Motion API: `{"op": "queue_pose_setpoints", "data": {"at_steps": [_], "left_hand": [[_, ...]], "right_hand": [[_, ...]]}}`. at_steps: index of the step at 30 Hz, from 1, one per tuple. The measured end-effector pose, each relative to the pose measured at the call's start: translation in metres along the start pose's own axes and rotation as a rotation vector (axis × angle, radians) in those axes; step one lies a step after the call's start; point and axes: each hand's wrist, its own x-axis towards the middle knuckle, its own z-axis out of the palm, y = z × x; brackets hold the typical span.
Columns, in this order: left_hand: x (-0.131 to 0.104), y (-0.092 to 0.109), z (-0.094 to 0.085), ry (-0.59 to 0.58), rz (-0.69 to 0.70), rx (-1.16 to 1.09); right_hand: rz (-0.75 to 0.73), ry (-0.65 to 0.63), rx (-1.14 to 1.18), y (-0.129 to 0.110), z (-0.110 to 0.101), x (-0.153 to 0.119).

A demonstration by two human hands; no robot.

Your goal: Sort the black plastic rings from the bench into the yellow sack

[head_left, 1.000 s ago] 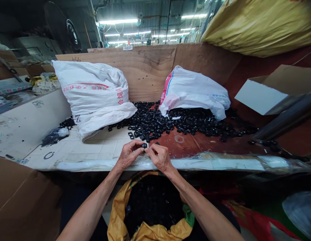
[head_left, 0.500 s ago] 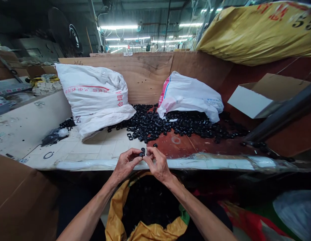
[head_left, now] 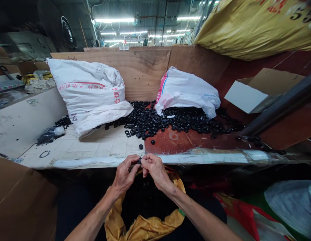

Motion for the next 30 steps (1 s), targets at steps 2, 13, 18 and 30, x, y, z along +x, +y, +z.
{"op": "queue_pose_setpoints", "data": {"at_steps": [2,13,18,30], "left_hand": [[-0.001,0.003,-0.010,-0.107,0.066,0.068],[0.121,-0.048,-0.047,0.049,-0.285,0.698],[0.121,-0.058,-0.032,-0.107,-0.149,0.770],[0.075,-0.045,-0.012,-0.100,0.079,0.280]], "right_hand": [[0.049,-0.075,-0.068,-0.003,-0.005,0.003],[-0.603,-0.018,-0.990,0.013,-0.015,0.089],[-0.607,0.064,-0.844,0.023,-0.020,0.089],[-0.572,0.060,-0.328,0.015,-0.028,0.079]]}}
